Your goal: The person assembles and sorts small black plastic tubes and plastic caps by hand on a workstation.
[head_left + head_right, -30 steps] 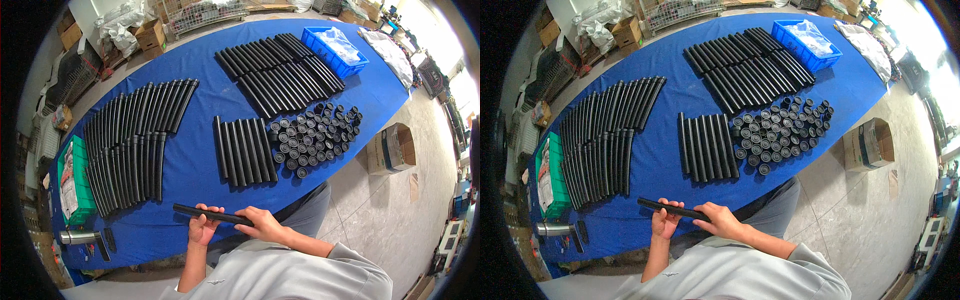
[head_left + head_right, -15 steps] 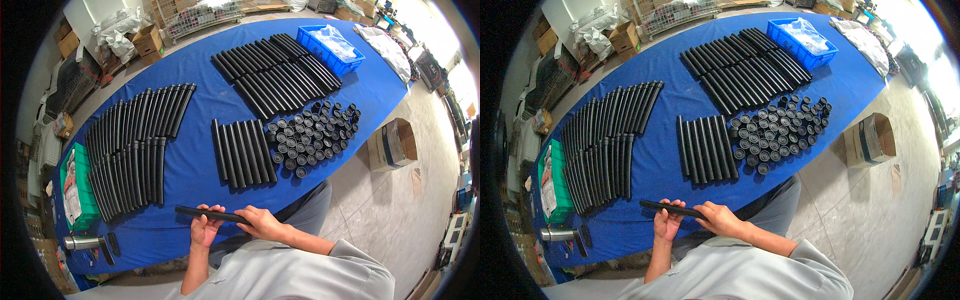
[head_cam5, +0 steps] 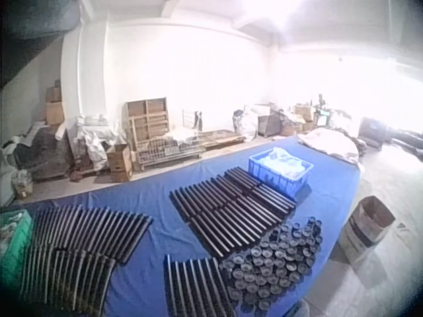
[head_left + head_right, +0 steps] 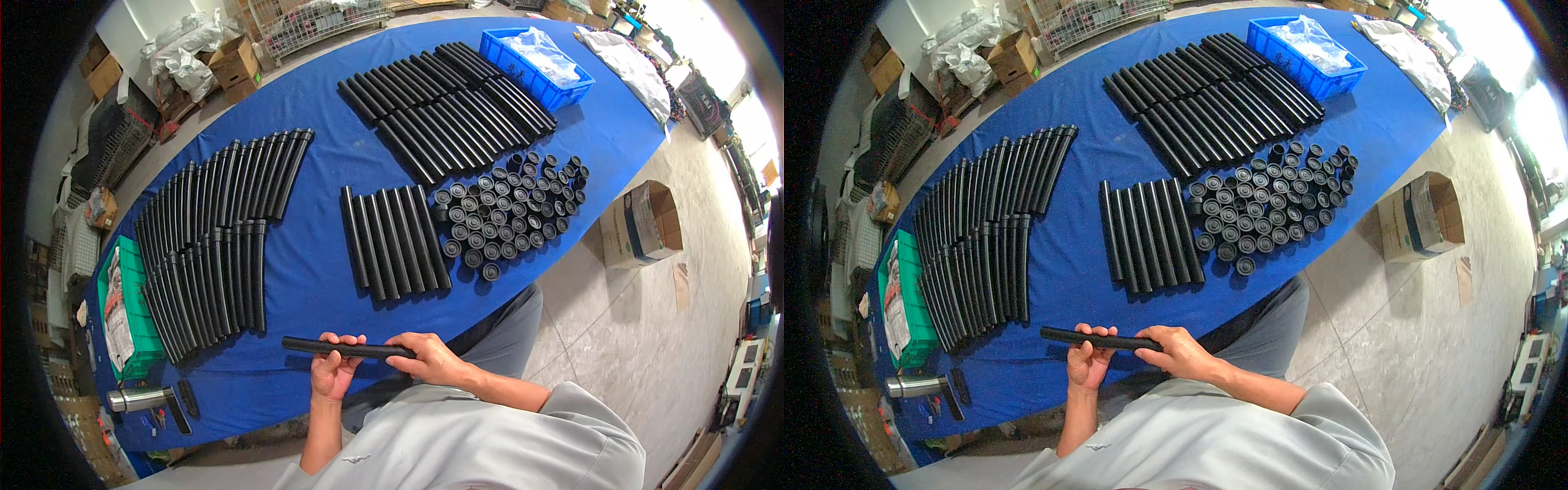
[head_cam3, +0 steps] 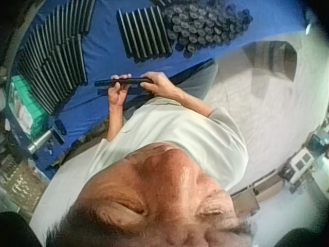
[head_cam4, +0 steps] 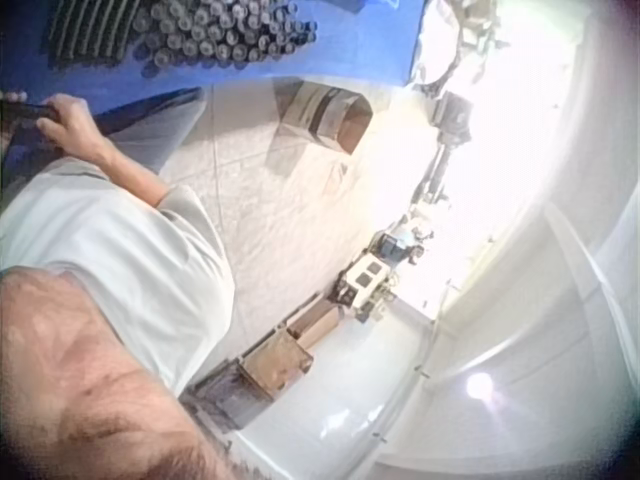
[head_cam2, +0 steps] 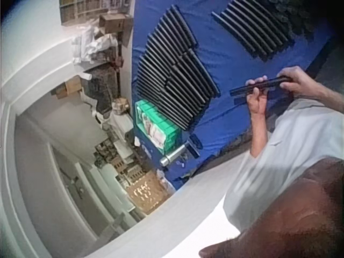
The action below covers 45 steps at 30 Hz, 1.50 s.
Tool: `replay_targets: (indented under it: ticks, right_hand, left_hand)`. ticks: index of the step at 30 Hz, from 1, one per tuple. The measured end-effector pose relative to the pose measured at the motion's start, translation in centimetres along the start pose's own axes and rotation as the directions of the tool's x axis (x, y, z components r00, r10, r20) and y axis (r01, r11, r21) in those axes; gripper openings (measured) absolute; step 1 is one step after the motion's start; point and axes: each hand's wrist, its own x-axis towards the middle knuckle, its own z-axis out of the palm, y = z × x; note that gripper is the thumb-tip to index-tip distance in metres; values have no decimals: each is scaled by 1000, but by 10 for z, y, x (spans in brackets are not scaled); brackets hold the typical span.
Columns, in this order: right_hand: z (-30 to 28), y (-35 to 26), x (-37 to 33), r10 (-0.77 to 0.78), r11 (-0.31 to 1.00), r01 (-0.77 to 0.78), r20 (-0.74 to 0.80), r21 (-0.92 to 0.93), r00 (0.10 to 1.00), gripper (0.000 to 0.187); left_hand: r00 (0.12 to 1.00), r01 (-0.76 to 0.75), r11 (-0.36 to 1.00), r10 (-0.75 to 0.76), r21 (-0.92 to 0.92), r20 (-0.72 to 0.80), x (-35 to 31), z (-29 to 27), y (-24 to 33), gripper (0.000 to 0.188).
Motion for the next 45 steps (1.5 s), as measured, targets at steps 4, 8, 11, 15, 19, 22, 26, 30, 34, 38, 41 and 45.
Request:
replay_targets:
  ticks: [4, 8, 11, 15, 19, 22, 26, 30, 34, 38, 41, 45]
  right_hand:
    - [0, 2, 0, -7, 999, 7, 5, -37, 1000, 33]
    - [3, 21, 3, -226, 961, 217, -36, -171, 973, 32]
    - [8, 21, 2, -430, 833, 379, -40, -403, 902, 33]
    - [1, -8, 3, -32, 998, 34, 46, -59, 998, 38]
    - [6, 11, -1, -303, 899, 274, -34, -341, 952, 38]
    - [13, 12, -2, -351, 877, 309, -51, -368, 935, 37]
    - [2, -14, -2, 226, 972, -231, 95, 49, 969, 37]
    - [13, 19, 2, -432, 839, 374, -67, -396, 899, 36]
    - [0, -9, 3, 345, 899, -388, 221, 200, 912, 39]
    - [12, 17, -1, -416, 785, 357, -4, -507, 909, 37]
    - [10, 10, -1, -251, 928, 234, -21, -288, 968, 37]
    - [5, 10, 4, -187, 971, 183, -8, -156, 982, 38]
  left_hand:
    - [1000, 8, 1000, -8, 20, -10, 0, 2, 1, 27]
    - [998, 18, 999, -16, 29, -62, 2, 13, 0, 28]
    - [998, 23, 1000, -22, 19, -65, 1, 5, 0, 29]
    - [1000, -1, 1000, 1, 7, 4, -1, -5, 0, 30]
    - [999, -1, 998, 4, 57, -54, 2, 5, -1, 29]
    - [999, 20, 1000, -20, 0, -45, 1, 1, 1, 28]
    - [999, 22, 999, -21, 35, -24, -2, 1, -1, 27]
    - [999, 24, 998, -22, 61, -35, 1, 6, 0, 30]
    - [999, 35, 998, -34, 54, -9, -2, 0, 0, 31]
    - [999, 24, 997, -21, 71, -47, 1, 4, -3, 30]
    - [999, 30, 998, -29, 48, -17, 1, -4, -1, 30]
    - [999, 24, 996, -21, 91, -34, 1, 1, -1, 30]
